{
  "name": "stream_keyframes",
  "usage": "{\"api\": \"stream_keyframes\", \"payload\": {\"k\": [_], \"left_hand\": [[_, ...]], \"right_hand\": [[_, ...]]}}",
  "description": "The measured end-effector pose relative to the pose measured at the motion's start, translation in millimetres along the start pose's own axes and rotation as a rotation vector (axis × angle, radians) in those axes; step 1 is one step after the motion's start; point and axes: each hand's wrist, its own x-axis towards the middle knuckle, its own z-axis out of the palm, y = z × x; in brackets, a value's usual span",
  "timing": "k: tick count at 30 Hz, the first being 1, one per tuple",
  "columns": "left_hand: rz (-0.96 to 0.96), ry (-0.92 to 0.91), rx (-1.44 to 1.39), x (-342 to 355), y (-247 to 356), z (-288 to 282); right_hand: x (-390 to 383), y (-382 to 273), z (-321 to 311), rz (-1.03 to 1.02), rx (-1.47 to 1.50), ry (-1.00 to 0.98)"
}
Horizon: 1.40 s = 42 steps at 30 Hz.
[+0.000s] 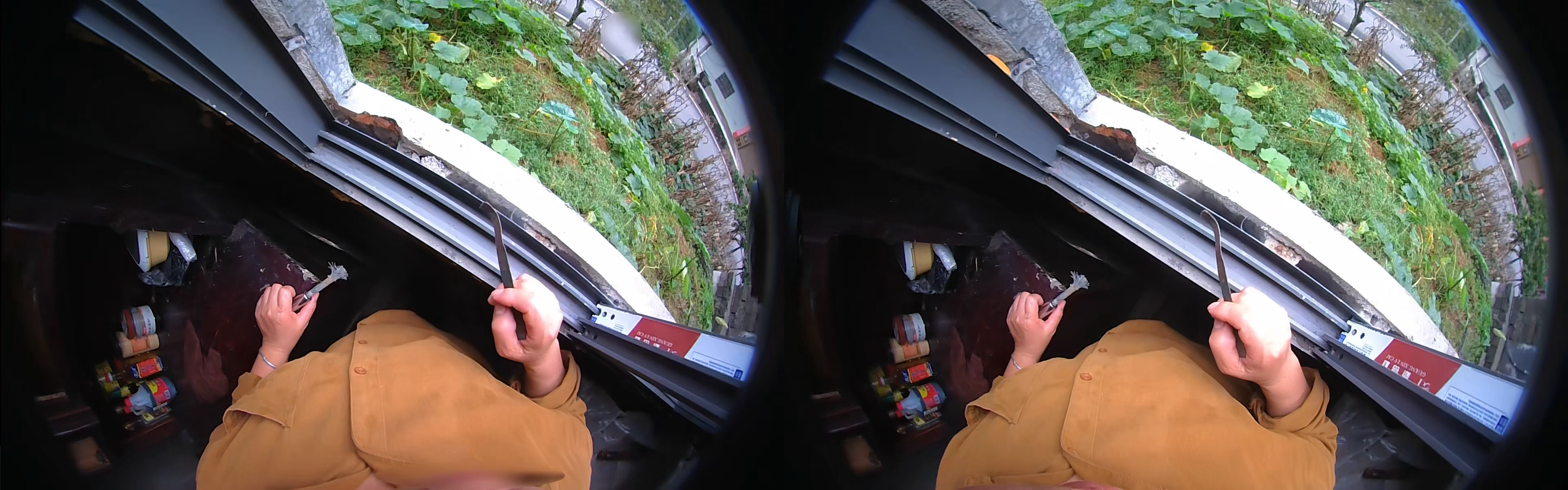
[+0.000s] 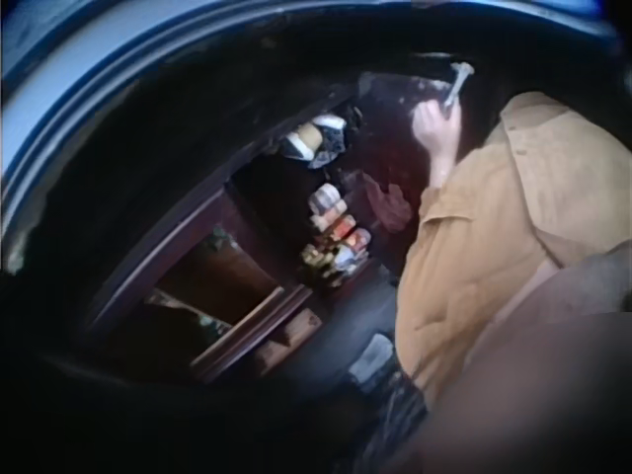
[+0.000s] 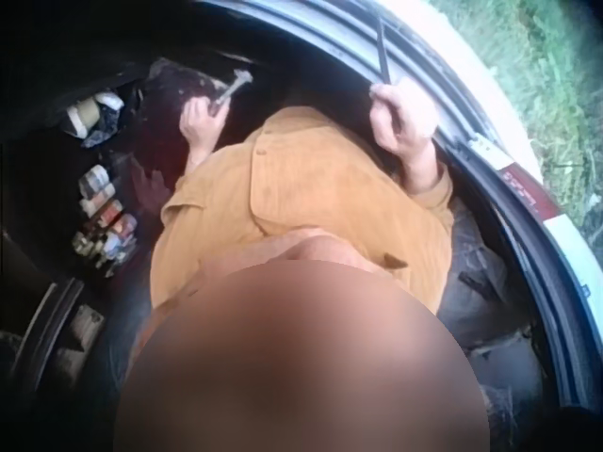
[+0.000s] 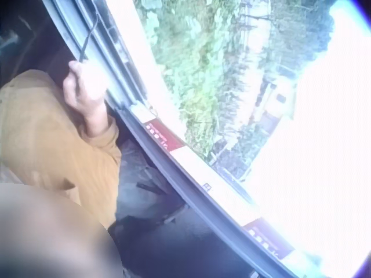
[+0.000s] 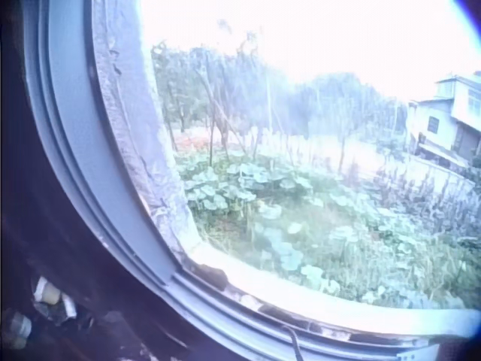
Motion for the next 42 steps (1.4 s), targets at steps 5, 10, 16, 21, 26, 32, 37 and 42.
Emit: {"api": "stream_keyframes", "payload": {"k": [5,10,16,21,26,32,37,42], "left_hand": [[0.025,0.003,-0.014,5.4,-1.9,2.3],[0.033,-0.006,0.015,1.3,-3.2,5.6],[0.057,-0.002,0.015,3.8,-3.0,7.8],[0.046,0.005,0.020,3.1,-3.7,6.5],[0.038,0.006,0.021,3.4,-0.8,3.9],[0.028,0.010,-0.041,4.5,-3.6,-0.6],[0.009,0.017,-0.049,3.5,-1.3,-3.3],[0.008,0.045,-0.057,3.8,-1.8,-3.9]], "right_hand": [[4.0,4.4,0.8,-0.009,0.054,-0.051],[1.5,9.9,-6.3,-0.086,0.024,-0.243],[3.6,10.2,-6.7,-0.114,0.020,-0.269],[4.2,12.1,-4.1,-0.131,0.020,-0.259],[6.8,9.2,-6.8,-0.125,0.041,-0.298],[5.1,6.1,-0.7,-0.069,0.098,-0.191],[7.2,1.3,0.3,0.022,0.098,-0.172],[15.3,-4.4,8.7,0.248,0.305,-0.096]]}}
